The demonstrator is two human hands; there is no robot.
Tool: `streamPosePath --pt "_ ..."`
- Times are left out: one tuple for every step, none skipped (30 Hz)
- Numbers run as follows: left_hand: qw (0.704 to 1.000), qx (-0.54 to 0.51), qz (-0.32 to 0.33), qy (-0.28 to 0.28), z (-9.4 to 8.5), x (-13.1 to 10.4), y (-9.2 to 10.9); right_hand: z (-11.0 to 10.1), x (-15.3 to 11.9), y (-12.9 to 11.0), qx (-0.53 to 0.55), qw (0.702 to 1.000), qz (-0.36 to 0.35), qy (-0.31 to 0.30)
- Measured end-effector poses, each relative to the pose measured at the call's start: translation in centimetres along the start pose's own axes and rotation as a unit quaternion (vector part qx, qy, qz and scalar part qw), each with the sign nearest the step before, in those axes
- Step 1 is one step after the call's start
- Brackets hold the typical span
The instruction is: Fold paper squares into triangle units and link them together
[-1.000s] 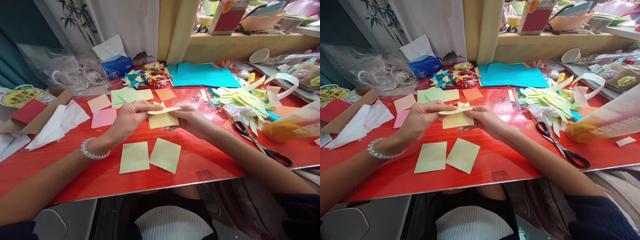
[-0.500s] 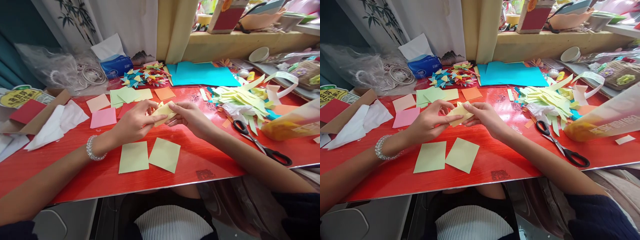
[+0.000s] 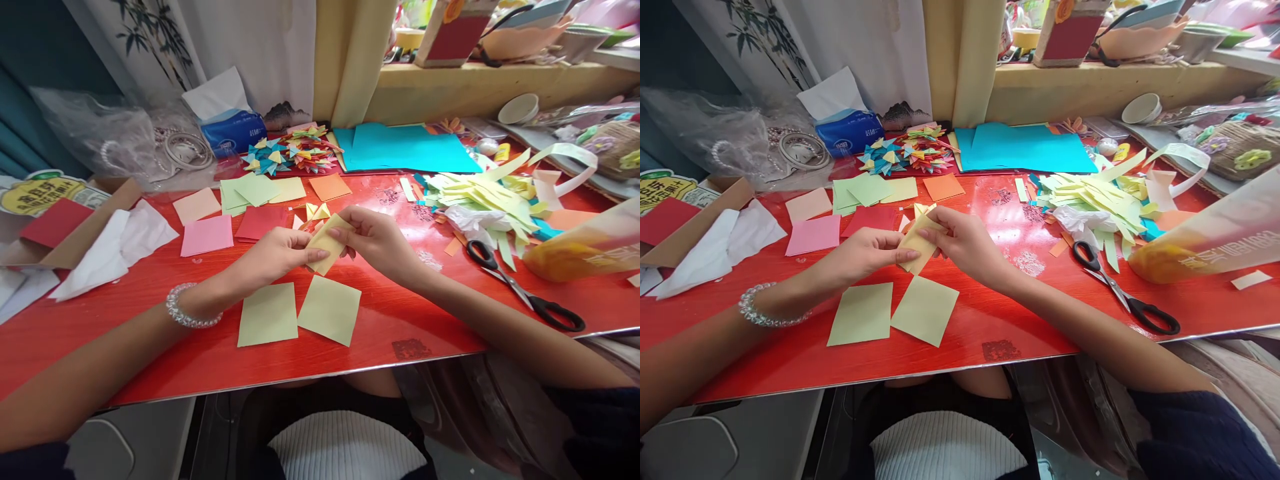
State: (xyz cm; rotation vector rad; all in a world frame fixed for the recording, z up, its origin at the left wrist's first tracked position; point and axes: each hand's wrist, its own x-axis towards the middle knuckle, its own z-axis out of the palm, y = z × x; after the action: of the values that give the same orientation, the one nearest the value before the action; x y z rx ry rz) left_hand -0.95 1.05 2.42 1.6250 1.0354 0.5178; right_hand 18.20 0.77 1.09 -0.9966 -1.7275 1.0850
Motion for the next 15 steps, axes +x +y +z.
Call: streamPosePath --pt "0.999 -0.03 -0.003 0.011 0.2 0.0 0.0 0.2 0.0 0.1 0.03 1.0 0.006 0.006" --pt "0.998 -0.054 0.0 0.028 0.4 -0.1 0.1 0.3 0.0 0.2 0.067 0.998 0.013 0.016" --pt "0.997 -0.068 0.008 0.044 0.5 -0.2 0.2 0.5 0.0 0.3 0.104 0.994 0.025 0.023" --pt "0.995 -0.074 0.016 0.06 0.6 -0.2 0.2 0.7 0.0 0.3 0.134 0.99 0.04 0.022" --pt "0.994 -0.074 0.024 0.073 0.7 -0.3 0.3 0.9 -0.1 0.3 0.15 0.987 0.055 0.013" --pt "0.994 -0.073 0.032 0.081 0.8 -0.4 0.2 1.2 -0.2 0.3 0.156 0.985 0.068 -0.003" --pt "0.993 -0.072 0.036 0.085 1.0 -0.5 0.2 1.4 -0.3 0.3 0.156 0.985 0.076 -0.019" --pt "0.993 -0.072 0.037 0.086 1.1 -0.5 0.1 1.6 -0.5 0.3 0.156 0.984 0.076 -0.027" --pt "0.993 -0.074 0.035 0.083 1.3 -0.6 0.0 1.8 -0.6 0.3 0.155 0.985 0.072 -0.024" --pt "0.994 -0.073 0.032 0.077 1.4 -0.6 -0.1 1.9 -0.8 0.2 0.155 0.986 0.065 -0.015" --pt "0.995 -0.067 0.028 0.07 1.5 -0.6 -0.2 2.0 -0.9 0.2 0.154 0.986 0.058 -0.005" --pt "0.996 -0.051 0.023 0.067 1.5 -0.6 -0.2 2.0 -1.0 0.2 0.147 0.988 0.052 0.003" --pt "0.997 -0.028 0.019 0.069 1.4 -0.6 -0.1 2.0 -1.0 0.1 0.135 0.99 0.047 0.008" --pt "0.997 -0.004 0.02 0.075 1.3 -0.6 0.0 1.9 -1.0 0.1 0.12 0.992 0.042 0.011" --pt "0.996 0.015 0.027 0.083 1.1 -0.6 0.1 1.8 -1.0 0.0 0.103 0.994 0.039 0.01"
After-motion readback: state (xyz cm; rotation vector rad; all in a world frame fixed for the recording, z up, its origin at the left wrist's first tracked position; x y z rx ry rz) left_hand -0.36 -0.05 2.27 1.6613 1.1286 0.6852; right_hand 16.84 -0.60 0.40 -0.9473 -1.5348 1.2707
